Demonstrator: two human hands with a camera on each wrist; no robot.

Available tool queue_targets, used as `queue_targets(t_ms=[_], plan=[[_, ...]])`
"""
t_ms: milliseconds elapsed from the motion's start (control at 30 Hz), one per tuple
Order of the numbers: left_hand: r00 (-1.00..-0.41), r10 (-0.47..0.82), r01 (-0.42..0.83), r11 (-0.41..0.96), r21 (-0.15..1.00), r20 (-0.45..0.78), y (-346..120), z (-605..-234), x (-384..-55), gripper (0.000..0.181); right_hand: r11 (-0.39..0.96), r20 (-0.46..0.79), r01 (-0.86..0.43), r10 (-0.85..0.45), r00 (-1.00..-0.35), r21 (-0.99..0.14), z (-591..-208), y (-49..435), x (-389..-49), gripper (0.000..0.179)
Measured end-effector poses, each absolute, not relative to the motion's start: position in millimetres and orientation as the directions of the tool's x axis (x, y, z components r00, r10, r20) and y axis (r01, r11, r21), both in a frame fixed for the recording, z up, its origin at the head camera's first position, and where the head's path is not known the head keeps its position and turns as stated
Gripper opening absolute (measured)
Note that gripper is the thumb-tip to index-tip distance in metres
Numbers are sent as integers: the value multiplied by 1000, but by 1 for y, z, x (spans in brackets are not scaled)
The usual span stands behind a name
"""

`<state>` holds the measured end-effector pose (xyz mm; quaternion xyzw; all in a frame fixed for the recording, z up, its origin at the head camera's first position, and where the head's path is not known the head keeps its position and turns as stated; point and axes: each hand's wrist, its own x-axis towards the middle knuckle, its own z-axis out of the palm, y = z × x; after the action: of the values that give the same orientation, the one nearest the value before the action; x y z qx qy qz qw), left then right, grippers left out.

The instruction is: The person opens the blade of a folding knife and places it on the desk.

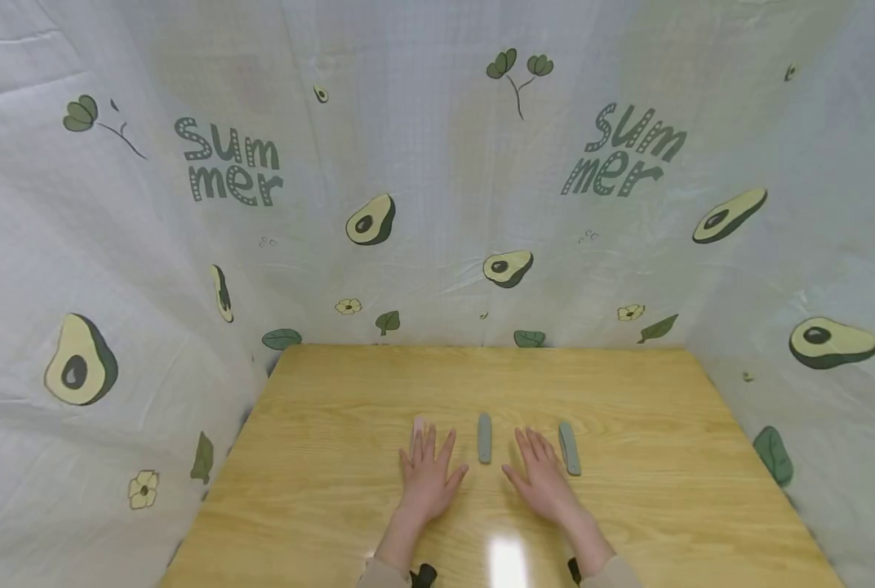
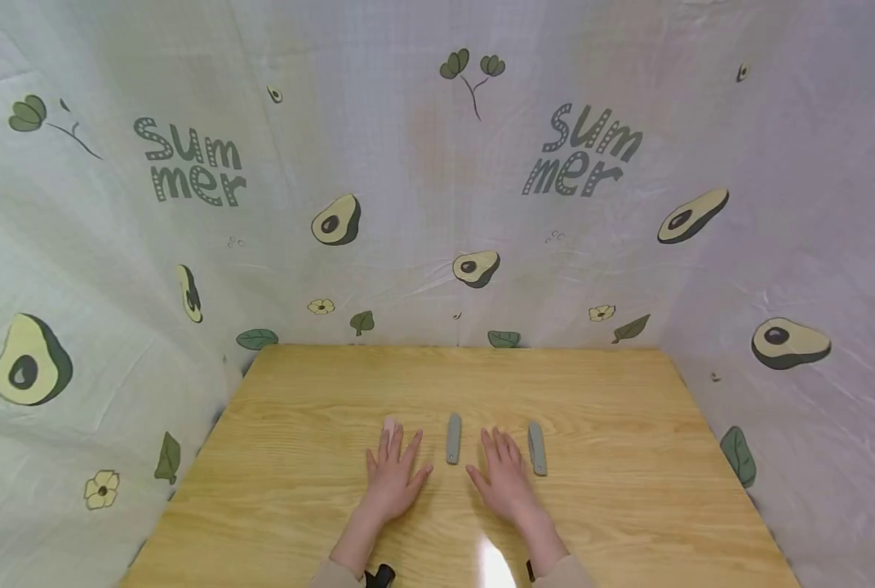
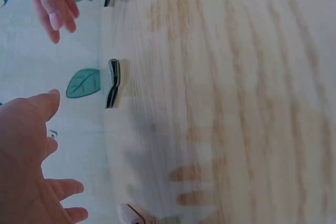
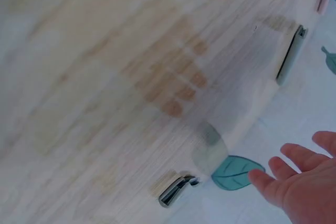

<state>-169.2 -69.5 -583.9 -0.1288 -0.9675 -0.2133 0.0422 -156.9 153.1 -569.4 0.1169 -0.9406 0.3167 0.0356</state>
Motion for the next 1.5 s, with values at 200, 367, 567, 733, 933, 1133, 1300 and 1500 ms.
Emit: queue_targets(t_ms=[200, 367, 567, 733, 933, 1133, 1300, 1500], plan=[[-960, 247, 281, 823, 493, 134, -64, -586, -174, 59, 691, 147, -224, -170, -974, -687, -576, 154, -163, 67], [-960, 232, 278, 740, 613, 155, -59, -588, -183, 56, 635, 109, -167, -129, -986, -754, -576, 151, -173, 69], [-968, 157, 250, 643, 724, 194, -53, -588, -196, 51, 558, 61, -109, -104, -993, -823, -572, 145, -188, 70], [-989, 97, 142, 488, 861, 108, -46, -586, -206, 49, 490, 31, -76, -99, -995, -868, -570, 143, -203, 67], [-997, 42, 76, 347, 935, 66, -37, -586, -218, 44, 464, -68, 32, -61, -996, -885, -571, 139, -219, 63], [-1000, -8, -10, 338, 941, -8, -30, -588, -223, 42, 396, -131, 114, -15, -991, -911, -576, 133, -230, 56], [-999, -35, -44, 327, 944, -34, -26, -590, -224, 41, 369, -145, 129, -15, -989, -920, -581, 127, -233, 53], [-999, -23, -44, 292, 956, -39, -20, -592, -226, 41, 333, -149, 136, -16, -989, -933, -583, 121, -233, 53]])
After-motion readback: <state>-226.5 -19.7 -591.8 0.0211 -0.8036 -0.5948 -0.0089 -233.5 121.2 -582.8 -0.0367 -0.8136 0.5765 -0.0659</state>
